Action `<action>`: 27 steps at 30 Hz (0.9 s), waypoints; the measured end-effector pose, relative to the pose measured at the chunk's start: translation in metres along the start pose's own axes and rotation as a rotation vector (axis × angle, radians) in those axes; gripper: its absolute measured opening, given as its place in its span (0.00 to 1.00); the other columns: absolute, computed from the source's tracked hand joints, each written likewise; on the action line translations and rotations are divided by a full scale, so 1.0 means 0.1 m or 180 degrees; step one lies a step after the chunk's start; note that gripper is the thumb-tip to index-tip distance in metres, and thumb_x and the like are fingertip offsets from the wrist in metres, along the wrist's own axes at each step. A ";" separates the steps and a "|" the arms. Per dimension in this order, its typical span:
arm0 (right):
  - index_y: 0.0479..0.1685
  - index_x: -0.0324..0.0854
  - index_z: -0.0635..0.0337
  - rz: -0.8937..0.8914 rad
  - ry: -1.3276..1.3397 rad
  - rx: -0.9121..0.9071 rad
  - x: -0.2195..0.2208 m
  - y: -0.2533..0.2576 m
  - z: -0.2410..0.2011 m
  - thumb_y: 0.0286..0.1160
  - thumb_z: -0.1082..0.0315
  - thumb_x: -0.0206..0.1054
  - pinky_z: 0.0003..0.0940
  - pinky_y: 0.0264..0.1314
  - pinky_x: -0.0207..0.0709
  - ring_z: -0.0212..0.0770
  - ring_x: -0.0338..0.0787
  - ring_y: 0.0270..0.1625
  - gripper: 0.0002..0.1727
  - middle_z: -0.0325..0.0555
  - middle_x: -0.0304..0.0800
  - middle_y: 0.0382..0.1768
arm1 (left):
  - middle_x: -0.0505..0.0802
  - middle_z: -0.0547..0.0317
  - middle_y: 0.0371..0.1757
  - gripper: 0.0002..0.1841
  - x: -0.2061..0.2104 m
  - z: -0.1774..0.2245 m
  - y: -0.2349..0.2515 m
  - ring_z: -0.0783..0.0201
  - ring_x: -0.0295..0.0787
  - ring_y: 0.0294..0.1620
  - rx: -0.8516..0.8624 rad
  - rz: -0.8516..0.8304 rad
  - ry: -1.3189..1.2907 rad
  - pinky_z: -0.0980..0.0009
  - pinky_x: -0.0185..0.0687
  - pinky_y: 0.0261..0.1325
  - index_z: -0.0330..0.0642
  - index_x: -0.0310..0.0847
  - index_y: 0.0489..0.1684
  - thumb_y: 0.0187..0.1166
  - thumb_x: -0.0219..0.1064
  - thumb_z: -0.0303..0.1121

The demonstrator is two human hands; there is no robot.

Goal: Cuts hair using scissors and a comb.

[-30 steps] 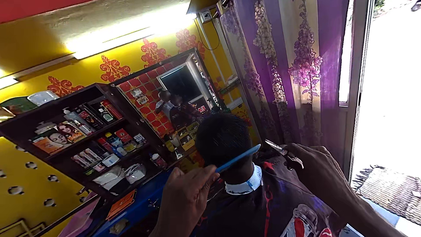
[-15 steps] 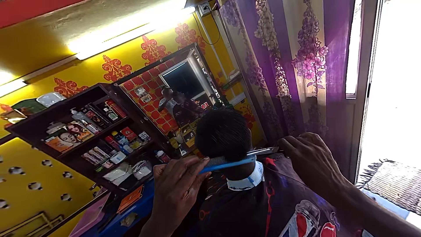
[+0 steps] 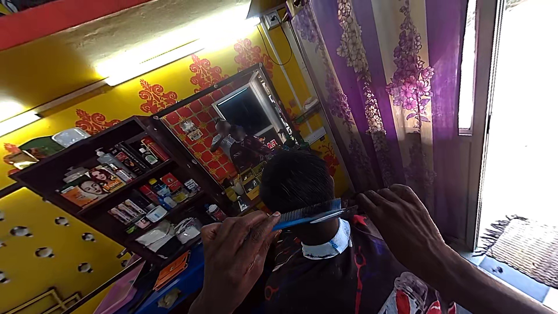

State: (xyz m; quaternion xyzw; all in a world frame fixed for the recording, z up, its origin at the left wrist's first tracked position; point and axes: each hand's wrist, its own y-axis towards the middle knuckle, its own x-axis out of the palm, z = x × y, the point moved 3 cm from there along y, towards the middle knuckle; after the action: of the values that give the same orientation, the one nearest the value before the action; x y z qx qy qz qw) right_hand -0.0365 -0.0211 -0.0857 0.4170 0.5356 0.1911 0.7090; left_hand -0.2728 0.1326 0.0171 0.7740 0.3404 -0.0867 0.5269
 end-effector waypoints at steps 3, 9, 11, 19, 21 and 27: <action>0.47 0.85 0.53 -0.0018 -0.0091 0.0068 0.00 0.04 -0.04 0.53 0.79 0.81 0.51 0.56 0.76 0.49 0.87 0.46 0.20 0.44 0.87 0.42 | 0.91 0.68 0.53 0.14 0.00 0.00 0.02 0.69 0.82 0.48 0.0011 0.0021 -0.0003 0.59 0.62 0.54 0.64 0.89 0.61 0.79 0.71 0.47; 0.41 0.83 0.51 0.0443 0.0529 0.0120 0.07 -0.06 0.17 0.64 0.81 0.70 0.45 0.43 0.78 0.43 0.88 0.33 0.14 0.39 0.88 0.32 | 0.90 0.70 0.54 0.17 0.03 0.15 -0.09 0.71 0.82 0.47 0.0068 -0.0293 -0.0094 0.61 0.64 0.57 0.65 0.84 0.64 0.80 0.68 0.52; 0.45 0.86 0.52 0.0459 0.0682 0.0238 0.16 -0.09 0.37 0.65 0.78 0.72 0.50 0.48 0.80 0.45 0.90 0.38 0.12 0.40 0.91 0.38 | 0.91 0.68 0.53 0.17 0.07 0.26 -0.11 0.68 0.82 0.44 0.0108 -0.0666 -0.0012 0.60 0.64 0.55 0.64 0.87 0.63 0.82 0.66 0.52; 0.45 0.86 0.53 0.0260 0.0664 -0.0171 0.32 0.08 0.62 0.64 0.80 0.73 0.50 0.58 0.79 0.46 0.91 0.46 0.14 0.42 0.92 0.43 | 0.92 0.62 0.52 0.17 0.03 0.42 0.15 0.65 0.81 0.40 -0.0067 -0.0254 0.0614 0.60 0.63 0.49 0.58 0.89 0.61 0.81 0.68 0.51; 0.40 0.86 0.54 0.0328 0.0640 -0.0262 0.30 0.12 0.60 0.59 0.85 0.73 0.50 0.55 0.81 0.46 0.91 0.39 0.16 0.42 0.91 0.36 | 0.92 0.62 0.51 0.16 0.04 0.42 0.19 0.65 0.80 0.38 -0.0091 -0.0157 0.0644 0.59 0.62 0.48 0.57 0.90 0.60 0.80 0.68 0.50; 0.55 0.85 0.51 -0.0184 0.0315 -0.0426 0.20 0.34 0.53 0.49 0.61 0.88 0.52 0.66 0.74 0.47 0.87 0.58 0.28 0.42 0.89 0.52 | 0.92 0.63 0.51 0.17 0.11 0.37 0.22 0.66 0.79 0.39 -0.0056 0.0170 0.0721 0.60 0.61 0.49 0.58 0.89 0.61 0.78 0.71 0.49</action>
State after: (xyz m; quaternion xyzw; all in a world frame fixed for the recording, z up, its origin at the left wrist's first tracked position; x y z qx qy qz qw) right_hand 0.0252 -0.0073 -0.0671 0.3431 0.5679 0.2263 0.7132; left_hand -0.2428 0.1003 0.0129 0.7830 0.3777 0.0184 0.4939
